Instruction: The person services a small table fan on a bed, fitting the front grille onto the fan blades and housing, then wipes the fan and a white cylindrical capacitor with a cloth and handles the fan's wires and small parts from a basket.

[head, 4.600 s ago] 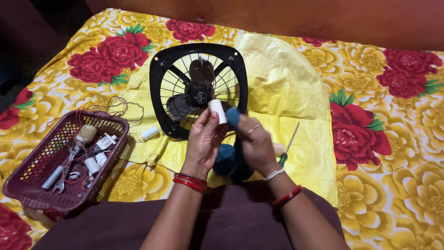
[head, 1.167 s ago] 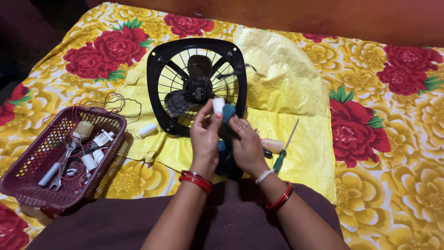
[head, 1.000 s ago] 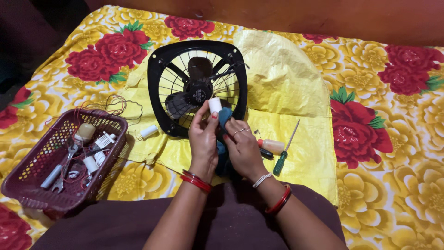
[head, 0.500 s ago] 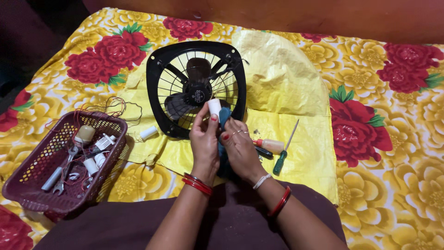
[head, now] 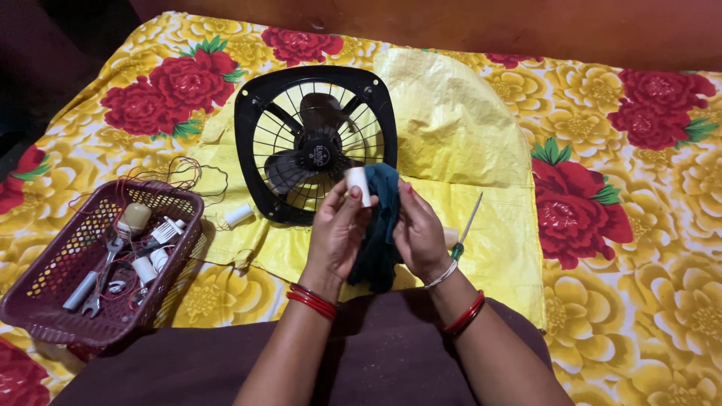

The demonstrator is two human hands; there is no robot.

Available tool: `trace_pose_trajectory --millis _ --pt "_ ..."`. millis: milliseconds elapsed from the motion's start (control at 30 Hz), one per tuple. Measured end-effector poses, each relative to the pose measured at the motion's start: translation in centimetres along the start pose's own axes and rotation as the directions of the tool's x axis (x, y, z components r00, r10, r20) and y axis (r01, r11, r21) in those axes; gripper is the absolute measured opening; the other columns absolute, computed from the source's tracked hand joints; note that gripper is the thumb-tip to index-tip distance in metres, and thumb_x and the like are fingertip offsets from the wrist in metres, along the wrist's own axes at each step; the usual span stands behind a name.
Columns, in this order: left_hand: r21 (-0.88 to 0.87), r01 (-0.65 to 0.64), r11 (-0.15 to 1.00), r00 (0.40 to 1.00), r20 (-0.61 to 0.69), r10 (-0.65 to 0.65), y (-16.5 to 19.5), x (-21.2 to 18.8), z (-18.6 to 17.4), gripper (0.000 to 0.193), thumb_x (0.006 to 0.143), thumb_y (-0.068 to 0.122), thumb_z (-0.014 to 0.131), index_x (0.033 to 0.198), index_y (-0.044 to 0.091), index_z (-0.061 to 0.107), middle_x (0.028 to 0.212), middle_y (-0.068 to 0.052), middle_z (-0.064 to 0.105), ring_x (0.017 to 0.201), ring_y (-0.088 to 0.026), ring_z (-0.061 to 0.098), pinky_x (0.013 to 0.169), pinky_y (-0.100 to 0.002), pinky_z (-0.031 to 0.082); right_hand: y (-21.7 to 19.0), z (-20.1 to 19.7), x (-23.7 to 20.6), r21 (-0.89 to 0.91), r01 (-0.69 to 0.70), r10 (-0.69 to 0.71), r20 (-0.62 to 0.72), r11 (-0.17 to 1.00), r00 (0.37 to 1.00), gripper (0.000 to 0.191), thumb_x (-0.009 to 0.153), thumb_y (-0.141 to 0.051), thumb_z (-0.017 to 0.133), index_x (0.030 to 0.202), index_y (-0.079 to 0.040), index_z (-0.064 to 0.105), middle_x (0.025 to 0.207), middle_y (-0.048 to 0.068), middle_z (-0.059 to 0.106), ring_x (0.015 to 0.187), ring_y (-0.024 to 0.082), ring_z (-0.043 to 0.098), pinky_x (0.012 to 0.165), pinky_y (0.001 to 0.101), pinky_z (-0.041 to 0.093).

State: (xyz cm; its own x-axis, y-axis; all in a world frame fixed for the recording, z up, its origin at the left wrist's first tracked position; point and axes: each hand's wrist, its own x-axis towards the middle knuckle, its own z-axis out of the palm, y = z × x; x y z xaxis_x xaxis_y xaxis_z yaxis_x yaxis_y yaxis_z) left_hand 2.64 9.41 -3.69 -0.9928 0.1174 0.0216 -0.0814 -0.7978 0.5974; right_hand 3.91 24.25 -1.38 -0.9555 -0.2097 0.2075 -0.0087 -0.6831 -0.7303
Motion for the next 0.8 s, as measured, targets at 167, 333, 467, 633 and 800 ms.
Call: trace_pose_trajectory --millis 167,333,467,633,800 --pt "-0.069 0.016 0.998 1.0 -0.011 -0.017 1.2 0.1 -0.6 0.037 0.103 0.017 0.061 0.136 0.002 0.055 0.119 -0.013 0.069 0.107 -0.022 0.068 0.092 -0.032 0.055 0.1 0.3 -0.4 -0.179 0.077 -0.087 -0.048 0.981 0.995 0.041 0.109 -0.012 0.05 0.147 0.005 0.053 0.135 0.014 0.065 0.123 0.021 0.06 0.109 0.0347 0.046" --pt "-0.032 -0.01 0.999 0.998 -0.069 0.007 2.3 0.0 0.2 0.042 0.097 0.018 0.06 0.135 0.002 0.054 0.12 -0.013 0.071 0.107 -0.019 0.07 0.097 -0.032 0.059 0.4 1.5 -1.4 -0.82 0.396 -0.34 0.265 0.414 0.902 0.035 0.102 -0.009 0.057 0.133 0.006 0.064 0.134 0.017 0.069 0.127 0.028 0.064 0.11 0.0366 0.047" --pt "0.216 -0.137 0.967 0.987 -0.05 0.151 2.7 -0.1 0.8 0.043 0.099 0.021 0.066 0.135 -0.002 0.06 0.112 -0.007 0.071 0.096 -0.014 0.068 0.086 -0.029 0.057 1.0 1.8 -1.4 -0.872 0.418 -0.337 0.325 0.254 0.884 0.034 0.101 -0.011 0.061 0.132 0.005 0.064 0.134 0.019 0.067 0.132 0.031 0.059 0.113 0.0376 0.045" --pt "0.612 -0.182 0.77 0.977 0.022 0.214 1.2 -0.8 1.2 0.038 0.097 0.016 0.07 0.131 -0.002 0.066 0.103 -0.002 0.071 0.088 -0.007 0.063 0.079 -0.025 0.055 2.3 -0.2 -0.4 -0.775 0.171 -0.206 0.053 0.609 0.977 0.047 0.107 -0.025 0.051 0.143 0.005 0.052 0.147 0.016 0.058 0.136 0.025 0.055 0.113 0.0326 0.041" --pt "0.77 -0.226 0.596 0.946 0.026 0.324 0.6 -0.2 1.7 0.035 0.097 0.012 0.068 0.129 -0.002 0.066 0.107 -0.005 0.073 0.092 -0.008 0.065 0.079 -0.025 0.055 3.7 -1.9 0.3 -0.506 -0.011 -0.028 -0.069 0.862 0.997 0.058 0.109 -0.032 0.049 0.154 0.004 0.039 0.152 0.014 0.053 0.14 0.019 0.047 0.118 0.0308 0.034"
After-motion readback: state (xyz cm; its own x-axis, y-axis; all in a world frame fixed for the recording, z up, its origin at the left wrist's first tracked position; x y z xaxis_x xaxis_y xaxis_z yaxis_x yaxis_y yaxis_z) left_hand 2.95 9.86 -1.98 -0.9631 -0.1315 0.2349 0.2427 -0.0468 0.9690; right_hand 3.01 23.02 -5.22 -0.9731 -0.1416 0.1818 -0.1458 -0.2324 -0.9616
